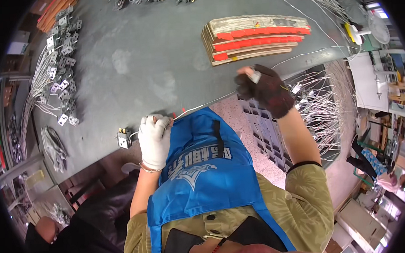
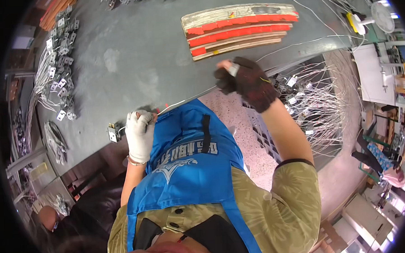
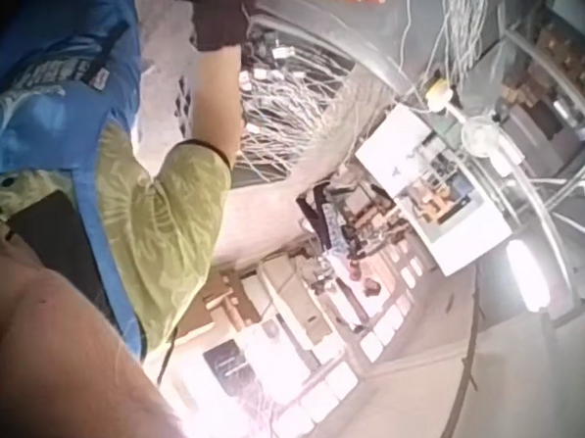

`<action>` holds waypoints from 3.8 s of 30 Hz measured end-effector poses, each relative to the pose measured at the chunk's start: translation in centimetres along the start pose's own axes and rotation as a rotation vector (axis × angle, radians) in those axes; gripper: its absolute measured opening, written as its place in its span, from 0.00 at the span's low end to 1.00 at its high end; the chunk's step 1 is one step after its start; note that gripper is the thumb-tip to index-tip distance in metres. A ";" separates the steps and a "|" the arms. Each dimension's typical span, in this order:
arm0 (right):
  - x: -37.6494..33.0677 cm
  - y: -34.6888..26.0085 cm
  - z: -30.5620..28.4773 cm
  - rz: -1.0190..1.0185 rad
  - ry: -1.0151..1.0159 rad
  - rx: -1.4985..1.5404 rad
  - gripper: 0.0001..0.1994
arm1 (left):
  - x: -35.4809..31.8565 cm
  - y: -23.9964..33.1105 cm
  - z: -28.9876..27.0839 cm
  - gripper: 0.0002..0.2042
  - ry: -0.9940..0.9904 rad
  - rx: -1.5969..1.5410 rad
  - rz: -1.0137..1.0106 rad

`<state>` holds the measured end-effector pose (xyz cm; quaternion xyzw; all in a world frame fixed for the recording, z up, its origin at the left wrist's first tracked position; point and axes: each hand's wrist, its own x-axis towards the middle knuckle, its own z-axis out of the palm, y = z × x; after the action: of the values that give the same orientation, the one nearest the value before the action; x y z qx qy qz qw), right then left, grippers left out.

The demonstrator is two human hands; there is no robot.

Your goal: Manual assembly of electronic wire harnesses by attaching small components to long cables.

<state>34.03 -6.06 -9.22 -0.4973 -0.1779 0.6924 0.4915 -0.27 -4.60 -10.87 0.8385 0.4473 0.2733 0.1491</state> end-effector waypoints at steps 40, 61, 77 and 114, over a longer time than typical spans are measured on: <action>-1.9 11.6 12.2 0.076 0.132 -0.139 0.15 | -0.2 -1.2 -0.2 0.09 -0.042 -0.029 0.061; -1.2 13.3 11.7 -0.088 0.102 -0.089 0.13 | -0.3 -1.5 -0.1 0.09 -0.039 -0.003 0.085; -2.0 12.3 13.1 -0.024 0.198 -0.068 0.12 | -0.4 -1.6 0.1 0.09 -0.021 0.003 0.109; -1.7 13.1 14.5 0.030 0.068 -0.218 0.17 | -0.4 -1.6 0.0 0.08 -0.042 0.030 0.109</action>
<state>15.00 -9.94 -11.54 -0.5735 -0.2281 0.6590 0.4299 -1.54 -4.05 -11.75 0.8693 0.4018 0.2566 0.1305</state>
